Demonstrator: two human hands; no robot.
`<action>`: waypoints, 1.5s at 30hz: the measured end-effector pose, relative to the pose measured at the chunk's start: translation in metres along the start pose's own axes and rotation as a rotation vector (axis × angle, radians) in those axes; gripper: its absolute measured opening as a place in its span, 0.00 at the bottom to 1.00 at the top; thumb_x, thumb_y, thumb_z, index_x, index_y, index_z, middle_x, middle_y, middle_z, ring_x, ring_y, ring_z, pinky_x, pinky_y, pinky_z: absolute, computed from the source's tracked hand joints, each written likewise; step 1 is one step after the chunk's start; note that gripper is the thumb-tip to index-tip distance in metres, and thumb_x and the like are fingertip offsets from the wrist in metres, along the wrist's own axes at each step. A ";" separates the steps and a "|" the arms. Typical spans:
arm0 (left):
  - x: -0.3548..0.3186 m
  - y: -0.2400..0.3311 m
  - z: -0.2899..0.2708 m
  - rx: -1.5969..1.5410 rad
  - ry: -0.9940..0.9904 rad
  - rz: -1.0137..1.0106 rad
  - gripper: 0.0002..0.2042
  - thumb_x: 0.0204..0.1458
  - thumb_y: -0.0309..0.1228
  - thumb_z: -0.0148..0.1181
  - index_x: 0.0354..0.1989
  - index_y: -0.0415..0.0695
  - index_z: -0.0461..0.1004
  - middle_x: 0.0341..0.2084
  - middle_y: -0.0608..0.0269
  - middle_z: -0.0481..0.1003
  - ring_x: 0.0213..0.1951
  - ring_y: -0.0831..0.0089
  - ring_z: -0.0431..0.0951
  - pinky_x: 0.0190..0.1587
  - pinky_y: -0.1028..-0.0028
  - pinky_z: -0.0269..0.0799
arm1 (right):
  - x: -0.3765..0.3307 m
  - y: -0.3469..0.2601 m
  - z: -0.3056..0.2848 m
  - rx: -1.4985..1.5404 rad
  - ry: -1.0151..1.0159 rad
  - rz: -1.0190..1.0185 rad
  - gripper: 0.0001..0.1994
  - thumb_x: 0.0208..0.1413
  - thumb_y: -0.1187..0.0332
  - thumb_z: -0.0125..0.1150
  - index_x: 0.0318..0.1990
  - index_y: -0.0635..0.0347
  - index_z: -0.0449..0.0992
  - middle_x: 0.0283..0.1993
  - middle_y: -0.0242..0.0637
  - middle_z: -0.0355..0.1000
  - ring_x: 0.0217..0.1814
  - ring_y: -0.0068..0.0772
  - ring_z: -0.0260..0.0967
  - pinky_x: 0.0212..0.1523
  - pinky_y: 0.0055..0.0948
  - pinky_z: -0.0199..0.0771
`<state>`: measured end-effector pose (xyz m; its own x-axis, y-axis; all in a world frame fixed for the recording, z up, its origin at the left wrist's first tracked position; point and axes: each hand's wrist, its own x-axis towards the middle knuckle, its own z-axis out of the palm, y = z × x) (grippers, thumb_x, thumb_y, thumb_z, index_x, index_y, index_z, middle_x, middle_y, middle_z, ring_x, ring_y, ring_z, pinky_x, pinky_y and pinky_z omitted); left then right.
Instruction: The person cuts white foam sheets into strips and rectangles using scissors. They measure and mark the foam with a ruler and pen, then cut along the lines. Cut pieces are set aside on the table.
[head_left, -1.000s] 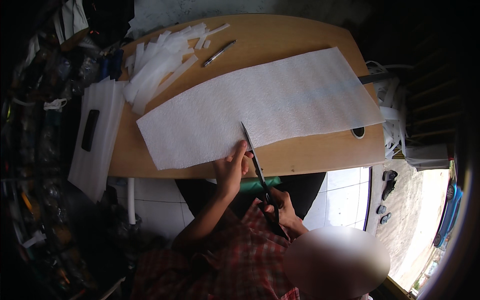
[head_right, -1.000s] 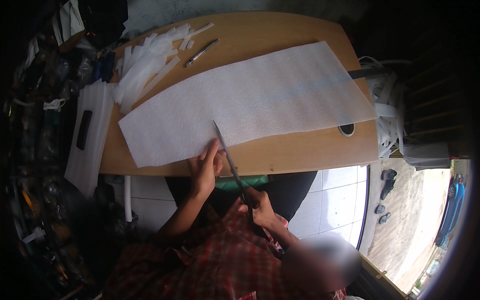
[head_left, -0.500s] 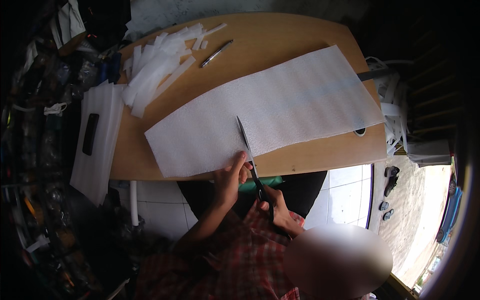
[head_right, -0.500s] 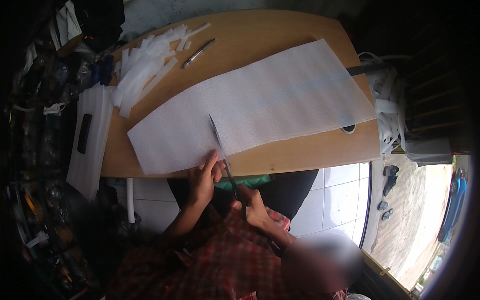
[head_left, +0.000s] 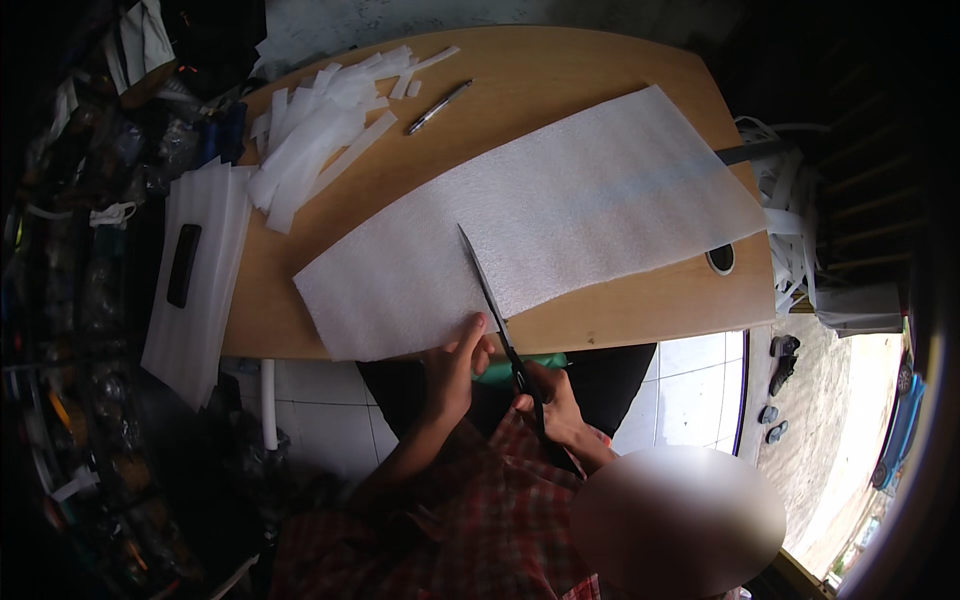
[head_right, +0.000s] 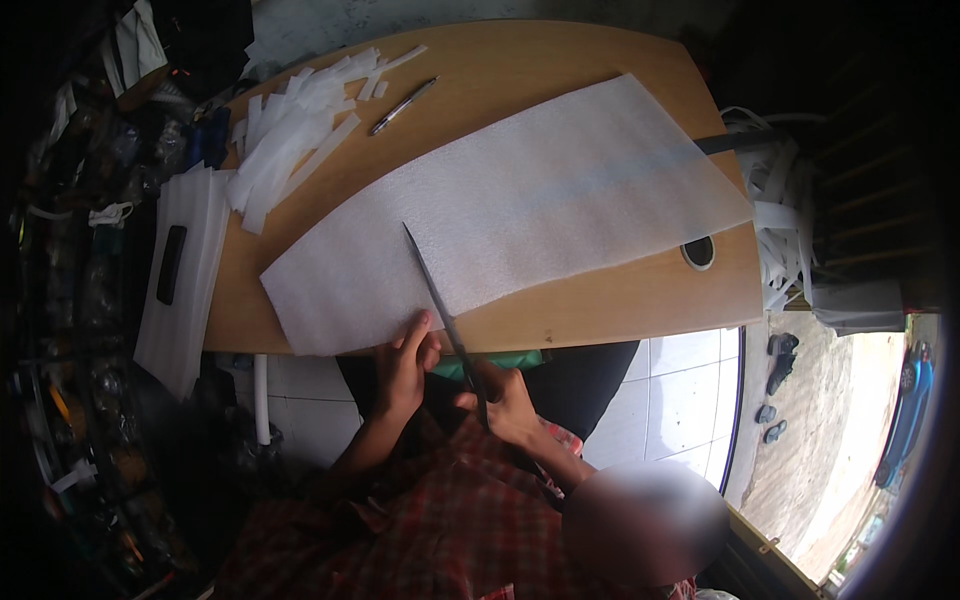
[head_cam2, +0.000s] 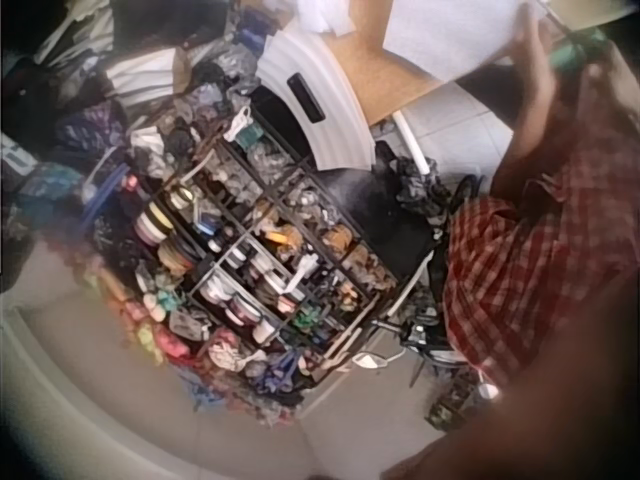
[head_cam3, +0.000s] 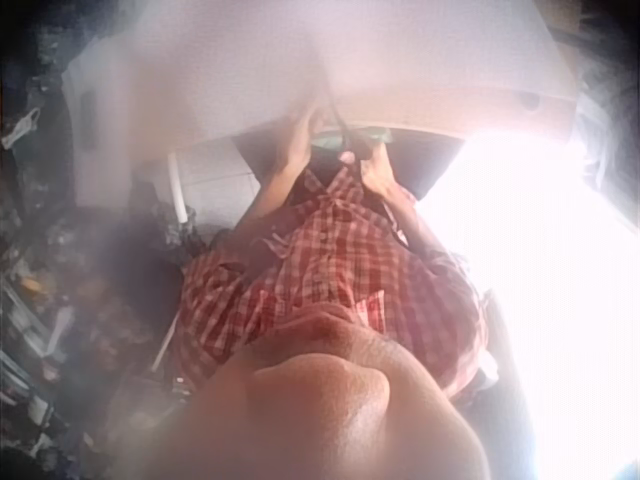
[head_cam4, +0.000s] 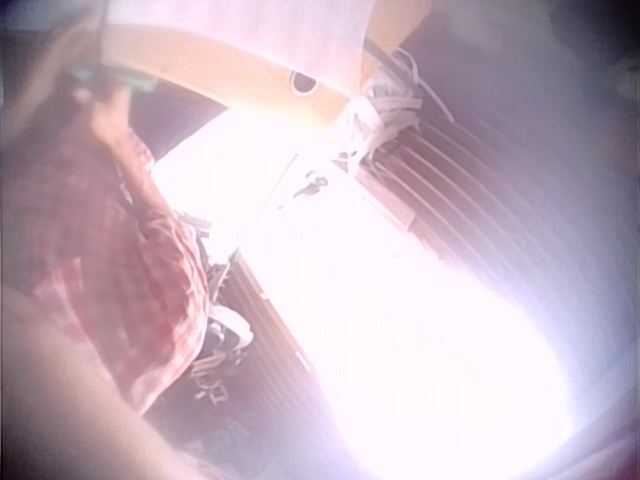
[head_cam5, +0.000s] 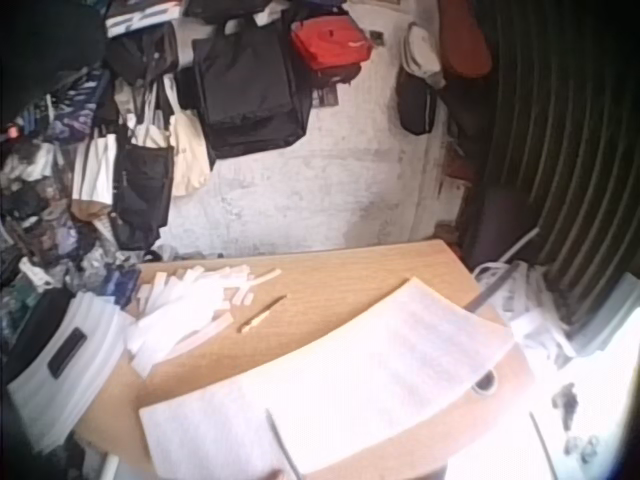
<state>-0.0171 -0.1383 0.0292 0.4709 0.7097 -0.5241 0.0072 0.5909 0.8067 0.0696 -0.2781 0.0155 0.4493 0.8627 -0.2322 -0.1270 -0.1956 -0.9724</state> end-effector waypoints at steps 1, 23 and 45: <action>-0.001 0.002 0.001 -0.006 0.007 0.013 0.10 0.56 0.34 0.62 0.27 0.42 0.72 0.17 0.66 0.68 0.17 0.80 0.62 0.22 0.78 0.55 | 0.000 0.001 0.000 0.001 -0.006 0.006 0.37 0.44 0.30 0.61 0.28 0.64 0.69 0.17 0.27 0.59 0.20 0.18 0.54 0.20 0.25 0.53; -0.005 -0.005 -0.012 -0.017 0.008 -0.050 0.12 0.56 0.34 0.63 0.23 0.44 0.72 0.18 0.69 0.68 0.18 0.82 0.63 0.21 0.80 0.54 | 0.013 -0.004 -0.019 -0.019 -0.072 -0.008 0.34 0.42 0.41 0.73 0.35 0.69 0.73 0.22 0.30 0.62 0.27 0.21 0.56 0.27 0.28 0.58; -0.015 -0.001 -0.009 0.039 -0.092 -0.060 0.15 0.58 0.31 0.59 0.20 0.47 0.65 0.13 0.72 0.59 0.15 0.83 0.55 0.19 0.78 0.47 | 0.029 -0.014 -0.025 -0.095 -0.096 -0.076 0.41 0.40 0.26 0.61 0.27 0.65 0.67 0.19 0.26 0.57 0.23 0.19 0.53 0.21 0.26 0.51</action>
<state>-0.0324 -0.1460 0.0338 0.5474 0.6343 -0.5459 0.0709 0.6148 0.7855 0.1063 -0.2618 0.0217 0.3672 0.9165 -0.1591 -0.0091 -0.1675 -0.9858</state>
